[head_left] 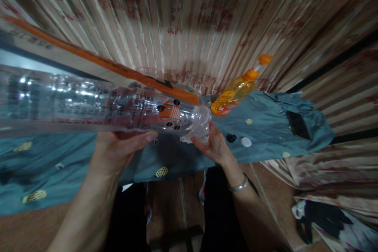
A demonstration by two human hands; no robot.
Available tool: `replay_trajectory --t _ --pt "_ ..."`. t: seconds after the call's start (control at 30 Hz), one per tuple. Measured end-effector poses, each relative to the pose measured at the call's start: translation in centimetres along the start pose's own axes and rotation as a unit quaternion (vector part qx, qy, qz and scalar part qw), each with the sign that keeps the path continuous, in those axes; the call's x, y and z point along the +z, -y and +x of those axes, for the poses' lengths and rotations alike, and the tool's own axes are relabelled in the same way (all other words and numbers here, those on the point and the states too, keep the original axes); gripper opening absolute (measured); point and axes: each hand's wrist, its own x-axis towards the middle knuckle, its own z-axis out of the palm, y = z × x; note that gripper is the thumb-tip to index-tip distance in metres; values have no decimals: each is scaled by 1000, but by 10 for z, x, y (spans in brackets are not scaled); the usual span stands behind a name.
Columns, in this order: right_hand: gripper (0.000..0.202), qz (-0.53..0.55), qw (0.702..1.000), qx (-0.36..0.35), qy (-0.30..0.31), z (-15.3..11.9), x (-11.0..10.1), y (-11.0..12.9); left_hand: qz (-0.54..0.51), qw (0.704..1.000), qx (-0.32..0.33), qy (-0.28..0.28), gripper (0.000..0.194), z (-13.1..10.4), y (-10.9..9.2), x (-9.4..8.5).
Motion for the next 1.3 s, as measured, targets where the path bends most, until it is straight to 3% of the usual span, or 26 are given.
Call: replay_trajectory --t 0.33,0.53,0.97,1.3 --pt "87 5 1000 1 0 0 0 0 -13 1000 6 6 106 0 1 -4" --pt "86 2 1000 -8 -7 0 0 -1 2 1000 2 5 117 0 1 -4" --pt "84 5 1000 5 5 0 -1 0 5 1000 -17 -19 86 -1 3 -5" --pt "86 2 1000 5 3 1 0 1 33 999 -15 -30 95 -1 -2 1"
